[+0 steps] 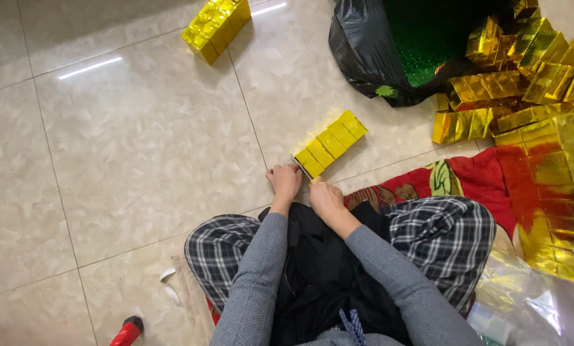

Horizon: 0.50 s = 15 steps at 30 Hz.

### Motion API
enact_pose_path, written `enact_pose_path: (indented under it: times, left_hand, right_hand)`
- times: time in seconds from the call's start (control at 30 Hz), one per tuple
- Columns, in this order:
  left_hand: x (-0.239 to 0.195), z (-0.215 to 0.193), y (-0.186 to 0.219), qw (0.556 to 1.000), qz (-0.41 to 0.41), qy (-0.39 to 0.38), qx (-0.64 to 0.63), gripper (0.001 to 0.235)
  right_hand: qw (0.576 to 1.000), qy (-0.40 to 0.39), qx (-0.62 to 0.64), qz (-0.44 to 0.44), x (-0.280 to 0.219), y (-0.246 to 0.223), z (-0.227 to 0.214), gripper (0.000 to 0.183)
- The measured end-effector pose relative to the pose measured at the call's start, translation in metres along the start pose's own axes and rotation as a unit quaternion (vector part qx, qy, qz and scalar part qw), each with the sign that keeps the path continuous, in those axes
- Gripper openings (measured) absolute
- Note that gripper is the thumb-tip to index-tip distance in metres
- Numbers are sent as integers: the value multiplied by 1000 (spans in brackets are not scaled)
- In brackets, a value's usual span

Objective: Cutting gold foil sheets into smaller strips using a knife while sitting on the floor

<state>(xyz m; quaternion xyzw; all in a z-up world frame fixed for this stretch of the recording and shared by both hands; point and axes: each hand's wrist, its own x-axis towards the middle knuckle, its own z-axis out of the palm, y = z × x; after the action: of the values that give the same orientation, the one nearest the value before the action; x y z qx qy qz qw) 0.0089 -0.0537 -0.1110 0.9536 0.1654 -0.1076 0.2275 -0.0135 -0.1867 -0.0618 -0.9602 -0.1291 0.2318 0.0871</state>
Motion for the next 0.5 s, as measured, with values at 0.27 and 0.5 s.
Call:
enact_pose_path:
  times: [0.27, 0.5]
  left_hand:
    - [-10, -44, 6, 995, -71, -11, -66, 25]
    - [-25, -101, 46, 919, -107, -47, -376, 36]
  right_hand:
    - [998, 38, 50, 20, -11, 9, -50, 45]
    - [899, 310, 289, 106, 15, 93, -131, 31]
